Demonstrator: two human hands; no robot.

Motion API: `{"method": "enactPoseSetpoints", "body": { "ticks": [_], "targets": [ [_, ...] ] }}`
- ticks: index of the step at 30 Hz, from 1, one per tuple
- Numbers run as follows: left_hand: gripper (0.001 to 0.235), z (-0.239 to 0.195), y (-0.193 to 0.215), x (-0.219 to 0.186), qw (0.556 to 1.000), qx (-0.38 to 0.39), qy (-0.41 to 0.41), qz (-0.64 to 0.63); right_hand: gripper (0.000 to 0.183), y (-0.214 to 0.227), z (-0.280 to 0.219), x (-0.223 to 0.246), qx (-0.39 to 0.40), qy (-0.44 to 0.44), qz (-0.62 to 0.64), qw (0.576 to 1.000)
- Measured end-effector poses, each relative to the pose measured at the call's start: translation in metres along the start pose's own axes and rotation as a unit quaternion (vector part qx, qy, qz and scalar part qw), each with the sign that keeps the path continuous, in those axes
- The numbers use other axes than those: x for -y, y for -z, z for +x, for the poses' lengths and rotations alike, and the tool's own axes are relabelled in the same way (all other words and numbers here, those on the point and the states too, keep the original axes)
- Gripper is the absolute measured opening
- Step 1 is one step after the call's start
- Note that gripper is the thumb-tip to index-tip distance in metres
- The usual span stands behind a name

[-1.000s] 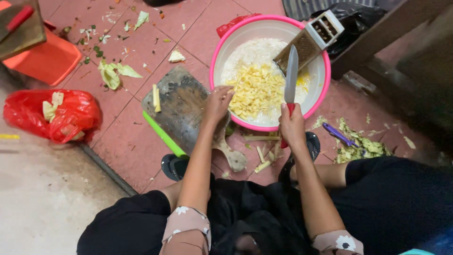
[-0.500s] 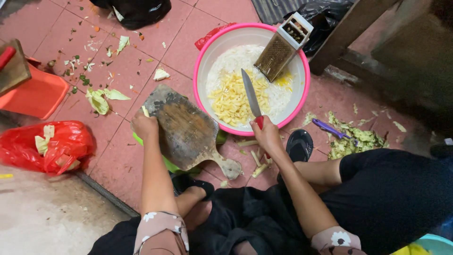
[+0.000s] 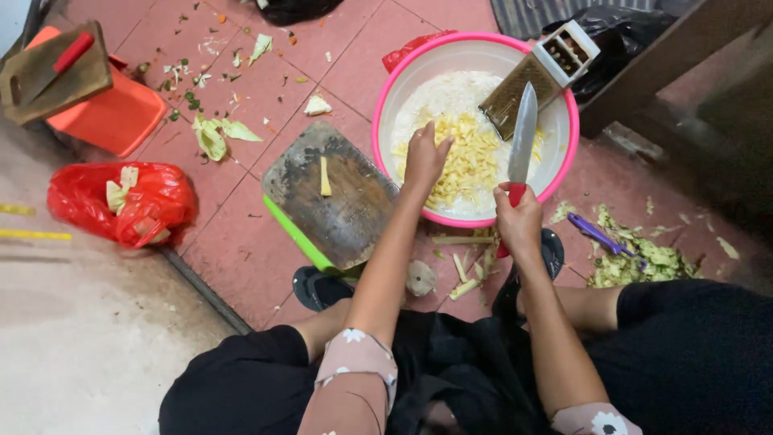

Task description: Peeling and chopping pineapples on a cutting board using a knife.

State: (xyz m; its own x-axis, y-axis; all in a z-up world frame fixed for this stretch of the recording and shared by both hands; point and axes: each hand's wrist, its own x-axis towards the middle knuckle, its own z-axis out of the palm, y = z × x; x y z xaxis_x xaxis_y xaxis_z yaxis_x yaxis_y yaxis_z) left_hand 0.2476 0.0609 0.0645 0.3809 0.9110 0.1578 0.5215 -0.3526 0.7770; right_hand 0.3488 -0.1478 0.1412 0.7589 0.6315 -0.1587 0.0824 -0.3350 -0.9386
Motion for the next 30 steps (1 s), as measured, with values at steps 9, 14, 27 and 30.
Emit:
{"method": "enactPoseSetpoints", "body": {
  "ticks": [9,14,27,30],
  "targets": [
    [0.014,-0.018,0.108,0.076,0.946,-0.192,-0.067,0.251,0.019,0.015,0.092,-0.015,-0.088,0.045,-0.211,0.972],
    [0.042,-0.006,0.102,0.093,0.947,-0.171,0.027,0.272,0.021,-0.044,0.127,-0.051,0.072,0.035,-0.321,0.944],
    [0.016,-0.073,0.144,0.202,0.909,-0.075,0.235,0.336,0.034,-0.145,0.2,-0.126,0.142,-0.006,-0.39,0.91],
    [0.037,-0.057,0.145,0.128,0.918,-0.122,0.274,0.261,0.037,-0.133,0.185,-0.107,0.162,0.019,-0.404,0.9]
  ]
}}
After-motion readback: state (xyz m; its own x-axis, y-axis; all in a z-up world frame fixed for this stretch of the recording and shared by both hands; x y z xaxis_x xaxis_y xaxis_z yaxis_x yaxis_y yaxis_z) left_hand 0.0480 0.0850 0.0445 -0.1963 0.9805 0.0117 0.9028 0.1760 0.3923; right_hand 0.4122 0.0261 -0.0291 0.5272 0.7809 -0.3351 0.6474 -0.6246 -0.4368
